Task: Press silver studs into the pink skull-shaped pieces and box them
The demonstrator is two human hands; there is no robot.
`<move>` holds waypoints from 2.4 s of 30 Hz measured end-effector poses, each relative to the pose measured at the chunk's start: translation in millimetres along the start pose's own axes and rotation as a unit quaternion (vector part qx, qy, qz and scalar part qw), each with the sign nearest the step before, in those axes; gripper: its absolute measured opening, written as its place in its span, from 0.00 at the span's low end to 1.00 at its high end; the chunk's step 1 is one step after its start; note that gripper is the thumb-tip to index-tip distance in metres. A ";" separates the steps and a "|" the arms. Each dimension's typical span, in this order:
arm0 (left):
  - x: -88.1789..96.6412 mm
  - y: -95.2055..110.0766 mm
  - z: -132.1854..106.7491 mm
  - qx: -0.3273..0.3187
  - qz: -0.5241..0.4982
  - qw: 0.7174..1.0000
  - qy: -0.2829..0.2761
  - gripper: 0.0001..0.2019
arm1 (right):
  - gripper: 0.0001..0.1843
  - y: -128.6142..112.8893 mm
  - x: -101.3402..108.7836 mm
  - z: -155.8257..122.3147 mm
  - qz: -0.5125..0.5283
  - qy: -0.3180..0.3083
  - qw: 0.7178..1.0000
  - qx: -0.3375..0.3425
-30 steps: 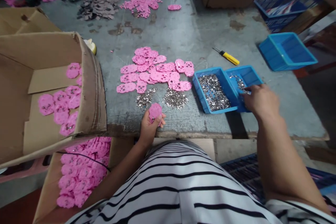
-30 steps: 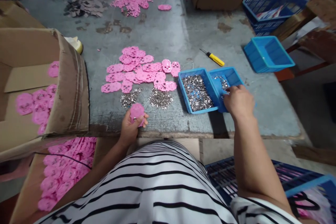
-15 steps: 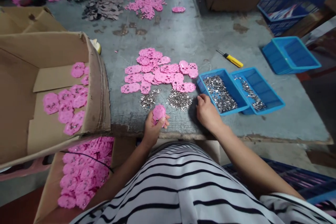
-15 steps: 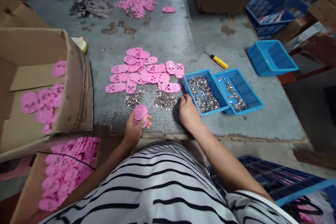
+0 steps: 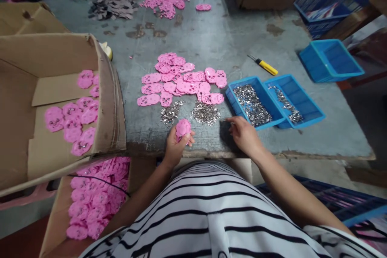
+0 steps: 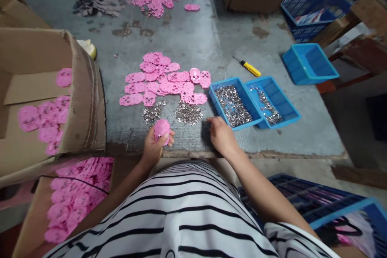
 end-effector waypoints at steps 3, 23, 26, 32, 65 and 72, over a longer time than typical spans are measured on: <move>0.1 1.4 -0.1 0.000 -0.002 1.000 -0.003 0.15 | 0.20 1.4 2.4 -3.3 -0.023 0.000 0.999 -0.028; -3.4 5.6 0.4 0.039 -0.002 0.999 0.022 0.18 | 0.10 -20.0 -6.5 17.5 -0.082 -0.038 0.991 -0.098; -13.0 8.2 -0.9 0.084 -0.023 0.995 0.051 0.18 | 0.05 -30.9 -8.3 13.2 0.121 -0.010 0.992 -0.030; -42.0 9.7 -5.4 0.168 -0.129 0.977 0.017 0.22 | 0.09 -61.6 -9.9 3.6 0.351 0.017 0.931 0.093; -49.0 5.5 -5.9 0.112 -0.117 0.981 0.107 0.19 | 0.12 -71.4 -14.6 -11.0 0.169 0.119 0.959 0.194; -44.4 5.2 -3.7 0.090 -0.065 0.984 0.138 0.18 | 0.07 -69.4 -14.1 -5.3 0.266 0.130 0.943 0.149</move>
Point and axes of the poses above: each hand's wrist, its own z-axis towards the middle knuckle, its own x-axis out of the back of the hand, y = z × x, the point moved 5 cm from there along z, towards the middle knuckle, and after that the axes turned 3 degrees about y, right-handed, at the moved point
